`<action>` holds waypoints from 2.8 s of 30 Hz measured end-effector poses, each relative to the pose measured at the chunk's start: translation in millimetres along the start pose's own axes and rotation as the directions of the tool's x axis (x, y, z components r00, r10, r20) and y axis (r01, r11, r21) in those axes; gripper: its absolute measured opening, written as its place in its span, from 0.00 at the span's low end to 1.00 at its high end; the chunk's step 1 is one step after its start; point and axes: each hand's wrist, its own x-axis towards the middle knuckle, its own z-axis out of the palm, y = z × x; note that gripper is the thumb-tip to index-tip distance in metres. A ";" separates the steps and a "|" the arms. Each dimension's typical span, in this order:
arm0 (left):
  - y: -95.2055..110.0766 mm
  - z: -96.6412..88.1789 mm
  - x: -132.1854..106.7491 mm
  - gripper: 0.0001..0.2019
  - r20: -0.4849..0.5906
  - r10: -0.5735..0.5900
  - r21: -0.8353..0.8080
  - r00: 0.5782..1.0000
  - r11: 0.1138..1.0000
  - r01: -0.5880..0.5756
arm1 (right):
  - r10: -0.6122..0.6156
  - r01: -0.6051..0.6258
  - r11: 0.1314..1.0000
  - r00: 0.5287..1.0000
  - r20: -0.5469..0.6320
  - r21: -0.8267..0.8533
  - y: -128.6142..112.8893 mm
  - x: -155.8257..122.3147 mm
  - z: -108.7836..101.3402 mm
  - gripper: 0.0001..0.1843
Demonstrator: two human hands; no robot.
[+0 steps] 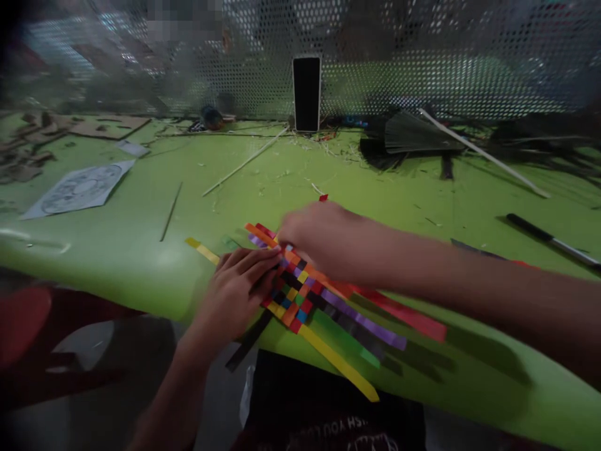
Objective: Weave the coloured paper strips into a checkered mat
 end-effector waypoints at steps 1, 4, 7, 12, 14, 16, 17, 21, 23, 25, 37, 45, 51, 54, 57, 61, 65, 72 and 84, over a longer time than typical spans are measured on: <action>-0.1 0.2 0.1 0.11 0.002 -0.005 0.003 1.000 1.000 0.005 | 0.001 0.003 0.999 0.997 0.082 -0.047 -4.9 28.6 -4.9 0.14; 0.3 -0.4 0.7 0.12 0.011 -0.008 0.002 1.000 1.000 0.008 | 0.015 -0.004 0.999 0.972 0.234 -0.049 -12.6 94.9 -6.5 0.17; 0.6 -0.9 1.4 0.11 0.013 -0.007 -0.006 1.000 1.000 0.007 | 0.096 -0.100 0.995 0.944 0.316 -0.006 -13.0 120.0 4.1 0.17; 0.0 -0.7 1.9 0.10 0.021 -0.018 -0.011 1.000 1.000 0.019 | 0.047 -0.068 0.996 0.951 0.307 0.057 -4.4 124.7 17.3 0.25; -0.2 -0.8 2.0 0.10 0.022 -0.019 -0.019 1.000 1.000 0.020 | 0.000 -0.022 0.998 0.950 0.312 0.067 2.0 129.4 19.1 0.22; -0.4 -0.9 2.0 0.10 0.019 -0.017 -0.026 1.000 1.000 0.017 | -0.030 0.006 0.996 0.957 0.288 0.084 7.6 135.0 20.1 0.17; -0.5 -0.8 1.9 0.10 0.015 -0.015 -0.025 1.000 1.000 0.015 | -0.038 0.010 0.995 0.960 0.278 0.101 9.5 137.4 20.4 0.15; -1.0 -1.2 1.8 0.10 0.017 0.002 -0.009 1.000 1.000 -0.002 | -0.059 0.008 0.982 0.962 0.266 0.190 11.6 142.2 21.0 0.12; -1.0 -2.2 1.9 0.10 0.027 0.010 -0.023 1.000 1.000 -0.009 | -0.046 -0.011 0.973 0.970 0.239 0.230 11.7 142.9 21.7 0.12; -0.6 -3.7 2.1 0.09 0.036 0.004 -0.041 0.999 0.999 -0.002 | -0.027 -0.033 0.962 0.976 0.214 0.271 12.6 143.5 23.0 0.11; -1.5 -3.3 1.7 0.09 0.029 -0.019 -0.057 0.999 0.998 0.021 | 0.033 -0.090 0.863 0.992 0.122 0.498 12.0 143.0 30.1 0.11; -3.1 -1.5 0.9 0.07 0.017 -0.013 -0.064 1.000 0.998 0.014 | 0.071 -0.076 0.785 0.997 0.032 0.614 11.2 137.7 30.5 0.14; -4.3 -0.6 0.5 0.07 0.016 -0.015 -0.064 1.000 0.998 0.016 | 0.041 -0.025 0.751 0.999 -0.008 0.660 15.7 139.3 37.3 0.13; -4.3 -0.6 0.5 0.07 0.015 -0.015 -0.079 1.000 0.997 0.016 | 0.070 -0.039 0.710 0.997 -0.015 0.703 14.9 134.2 39.4 0.13; -3.9 -1.1 0.6 0.08 0.020 -0.015 -0.067 1.000 0.998 0.017 | 0.087 -0.038 0.691 0.996 -0.032 0.722 13.0 129.6 40.7 0.13; -3.7 -1.4 0.6 0.09 0.041 -0.034 -0.089 0.999 0.995 0.037 | 0.101 -0.034 0.690 0.994 -0.049 0.723 13.3 131.3 42.2 0.15; -4.3 -0.4 0.5 0.10 0.039 -0.039 -0.088 0.998 0.995 0.042 | 0.117 -0.072 0.806 0.992 -0.038 0.588 12.7 130.6 33.4 0.10; 3.8 -4.0 0.2 0.12 -0.018 0.019 -0.013 1.000 1.000 -0.019 | 0.010 0.015 0.983 0.990 -0.138 0.184 2.8 6.6 -18.1 0.08; -70.1 -26.0 54.1 0.25 0.103 -0.508 -0.359 0.855 0.783 0.508 | 0.566 -0.560 0.671 0.810 0.152 0.486 -11.2 -121.5 18.0 0.26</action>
